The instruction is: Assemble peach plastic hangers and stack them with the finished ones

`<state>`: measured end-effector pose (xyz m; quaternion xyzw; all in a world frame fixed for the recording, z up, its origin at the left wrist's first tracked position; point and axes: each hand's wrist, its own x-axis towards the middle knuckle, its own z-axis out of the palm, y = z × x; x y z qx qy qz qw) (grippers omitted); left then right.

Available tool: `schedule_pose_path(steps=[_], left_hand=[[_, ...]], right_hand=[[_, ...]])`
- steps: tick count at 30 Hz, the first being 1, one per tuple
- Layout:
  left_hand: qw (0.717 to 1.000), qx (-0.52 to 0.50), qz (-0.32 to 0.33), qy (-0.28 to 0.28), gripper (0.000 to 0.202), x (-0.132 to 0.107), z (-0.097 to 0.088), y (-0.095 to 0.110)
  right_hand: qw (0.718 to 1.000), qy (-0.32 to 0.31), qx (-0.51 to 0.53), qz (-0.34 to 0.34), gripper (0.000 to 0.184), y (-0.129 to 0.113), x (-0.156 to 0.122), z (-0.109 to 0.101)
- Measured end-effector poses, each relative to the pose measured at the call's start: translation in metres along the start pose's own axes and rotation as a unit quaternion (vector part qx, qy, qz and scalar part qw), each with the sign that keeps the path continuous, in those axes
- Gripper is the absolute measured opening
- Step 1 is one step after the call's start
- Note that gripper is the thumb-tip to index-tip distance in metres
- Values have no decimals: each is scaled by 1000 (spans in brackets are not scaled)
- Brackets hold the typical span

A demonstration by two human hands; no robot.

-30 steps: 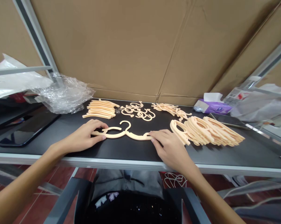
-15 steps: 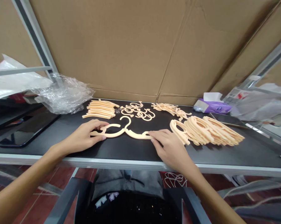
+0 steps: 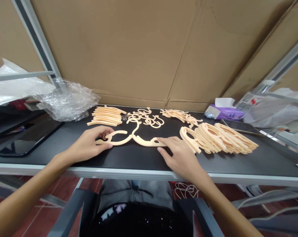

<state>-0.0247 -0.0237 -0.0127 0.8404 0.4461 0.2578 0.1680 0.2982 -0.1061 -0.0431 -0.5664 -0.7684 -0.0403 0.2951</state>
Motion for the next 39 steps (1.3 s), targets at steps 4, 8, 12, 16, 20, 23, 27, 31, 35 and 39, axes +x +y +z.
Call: schedule_pose_path(steps=[4, 8, 12, 16, 20, 23, 27, 31, 35, 39], left_hand=[[999, -24, 1, -21, 21, 4, -2, 6], [998, -19, 39, -40, 18, 17, 0, 9], [996, -21, 76, -37, 22, 33, 4, 8], [995, -19, 98, -8, 30, 37, 9, 1], [994, -25, 110, 9, 31, 33, 14, -4], [993, -20, 113, 12, 31, 31, 16, -3], [996, -30, 76, 39, 33, 31, 13, 1], [977, -189, -2, 101, 30, 32, 5, 5], [934, -327, -55, 136, 37, 28, -5, 4], [935, -300, -108, 156, 56, 13, -16, -4]], right_hand=[[1000, 2, 9, 24, 45, -5, 15, -1], [997, -65, 6, -40, 46, -20, 51, 2], [989, -128, 20, -70, 19, -29, 85, 12], [987, -122, 86, -57, 13, -20, 96, 25], [983, -87, 124, -101, 12, -9, 89, 33], [982, -77, 116, -124, 13, -8, 86, 36], [984, -81, 91, -131, 12, -12, 87, 36], [991, -78, 63, -90, 11, -14, 87, 30], [995, -83, 36, -43, 14, -13, 88, 21], [995, -96, 8, -18, 19, -11, 90, 17]])
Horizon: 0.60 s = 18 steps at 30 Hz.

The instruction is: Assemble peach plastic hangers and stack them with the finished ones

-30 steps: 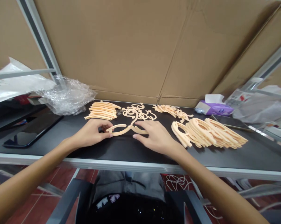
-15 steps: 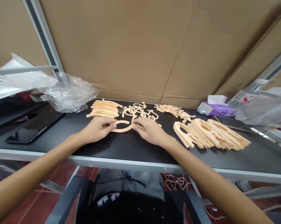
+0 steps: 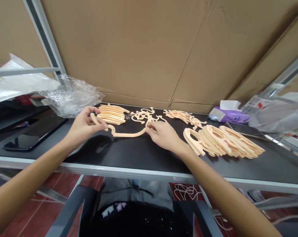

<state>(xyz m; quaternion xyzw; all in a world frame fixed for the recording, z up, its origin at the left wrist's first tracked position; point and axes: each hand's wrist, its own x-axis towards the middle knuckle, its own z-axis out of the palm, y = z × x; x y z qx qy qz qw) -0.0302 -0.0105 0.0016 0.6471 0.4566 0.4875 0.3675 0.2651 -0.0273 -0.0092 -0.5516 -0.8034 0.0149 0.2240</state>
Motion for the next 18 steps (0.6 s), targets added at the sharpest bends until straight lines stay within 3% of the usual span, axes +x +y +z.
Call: schedule_pose_path(steps=[4, 8, 10, 14, 18], left_hand=[[972, 232, 1, -24, 44, -14, -21, -10], [913, 384, 104, -87, 37, -21, -29, -16], [898, 406, 141, -95, 36, -21, -26, -15], [899, 390, 139, -145, 41, -18, -10, -8], [901, 367, 137, -186, 36, -19, 2, -9]], right_hand=[[1000, -19, -13, -8, 24, 2, 2, 2], [999, -35, -15, -28, 25, 3, 1, 4], [999, -21, -18, -29, 23, 2, 0, 3], [998, 48, 10, -47, 19, -13, 0, 5], [986, -8, 54, -157, 25, -44, 7, 18]])
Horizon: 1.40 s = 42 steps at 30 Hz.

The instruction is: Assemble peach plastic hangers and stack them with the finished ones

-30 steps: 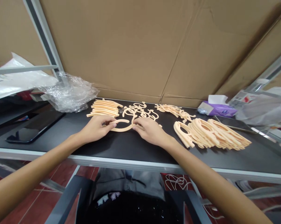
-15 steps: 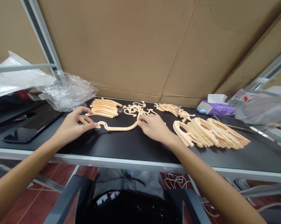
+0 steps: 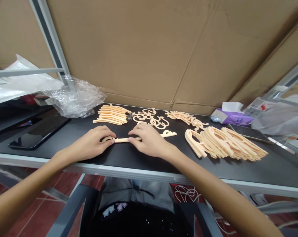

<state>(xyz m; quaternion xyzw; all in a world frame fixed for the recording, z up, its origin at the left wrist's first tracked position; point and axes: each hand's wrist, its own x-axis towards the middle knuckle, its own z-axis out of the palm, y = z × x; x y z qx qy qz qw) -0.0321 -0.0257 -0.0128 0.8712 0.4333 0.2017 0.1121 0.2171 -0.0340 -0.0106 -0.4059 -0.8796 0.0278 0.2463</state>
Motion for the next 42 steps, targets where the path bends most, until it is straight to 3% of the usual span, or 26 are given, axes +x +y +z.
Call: schedule_pose_path(steps=[3, 6, 12, 16, 19, 27, 34, 37, 42], left_hand=[[1000, -27, 1, 11, 35, 0, 3, -4], [997, -76, -6, 12, 34, -1, 4, -11], [994, -94, -31, 42, 32, -2, 4, -11], [997, -62, 33, 36, 30, -4, 4, -4], [997, -52, 53, 29, 32, -3, 3, -1], [996, -51, 73, 10, 32, -1, 5, -5], [995, -62, 74, -2, 33, -2, 3, -3], [995, -62, 72, -4, 32, -2, 2, -3], [995, -55, 79, -12, 32, 0, 3, -3]], right_hand=[[997, -58, 13, -39, 29, -15, 16, 13], [996, -72, 42, -40, 25, -19, 27, 21], [992, -57, 113, 30, 17, -13, 27, 25], [970, -131, 180, 101, 17, -13, 32, 17], [960, -162, 196, 116, 17, -13, 36, 14], [964, -174, 171, 106, 15, -12, 38, 16], [931, -360, 51, -3, 17, -17, 74, -6], [927, -366, 73, -23, 13, -14, 76, -7], [941, -323, 103, -28, 18, -6, 61, 2]])
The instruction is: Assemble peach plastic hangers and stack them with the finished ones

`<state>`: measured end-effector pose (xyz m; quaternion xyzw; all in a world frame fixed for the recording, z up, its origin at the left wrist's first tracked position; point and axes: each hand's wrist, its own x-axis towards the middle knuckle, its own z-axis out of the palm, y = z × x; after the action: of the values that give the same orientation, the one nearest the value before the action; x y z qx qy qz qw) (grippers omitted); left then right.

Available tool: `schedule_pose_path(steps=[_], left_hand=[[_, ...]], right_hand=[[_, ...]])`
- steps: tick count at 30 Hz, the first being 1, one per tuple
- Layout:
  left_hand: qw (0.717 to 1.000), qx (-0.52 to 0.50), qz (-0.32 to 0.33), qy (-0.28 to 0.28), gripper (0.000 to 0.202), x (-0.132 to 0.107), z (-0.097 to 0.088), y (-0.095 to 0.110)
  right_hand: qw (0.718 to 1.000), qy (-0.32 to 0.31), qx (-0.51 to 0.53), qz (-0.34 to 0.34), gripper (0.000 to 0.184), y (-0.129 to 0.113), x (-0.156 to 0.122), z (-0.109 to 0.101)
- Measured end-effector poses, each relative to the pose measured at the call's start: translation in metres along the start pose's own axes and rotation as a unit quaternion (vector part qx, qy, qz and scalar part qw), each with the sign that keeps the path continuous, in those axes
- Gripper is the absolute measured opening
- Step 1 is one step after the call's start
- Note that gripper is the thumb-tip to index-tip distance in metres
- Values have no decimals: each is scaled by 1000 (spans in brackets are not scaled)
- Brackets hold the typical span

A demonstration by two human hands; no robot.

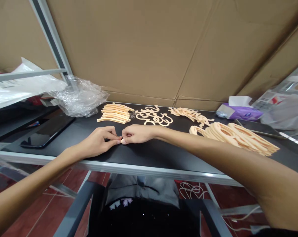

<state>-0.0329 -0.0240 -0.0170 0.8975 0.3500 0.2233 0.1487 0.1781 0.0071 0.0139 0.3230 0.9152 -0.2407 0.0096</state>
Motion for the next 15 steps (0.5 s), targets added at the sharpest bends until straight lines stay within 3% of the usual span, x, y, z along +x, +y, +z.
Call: schedule_pose_path(steps=[9, 15], left_hand=[[1000, 10, 21, 0, 30, -2, 0, -7], [997, 51, 33, 43, 26, -5, 4, -1]], right_hand=[[995, 85, 50, -31, 23, 5, -6, 18], [984, 163, 27, -71, 20, 6, -12, 29]])
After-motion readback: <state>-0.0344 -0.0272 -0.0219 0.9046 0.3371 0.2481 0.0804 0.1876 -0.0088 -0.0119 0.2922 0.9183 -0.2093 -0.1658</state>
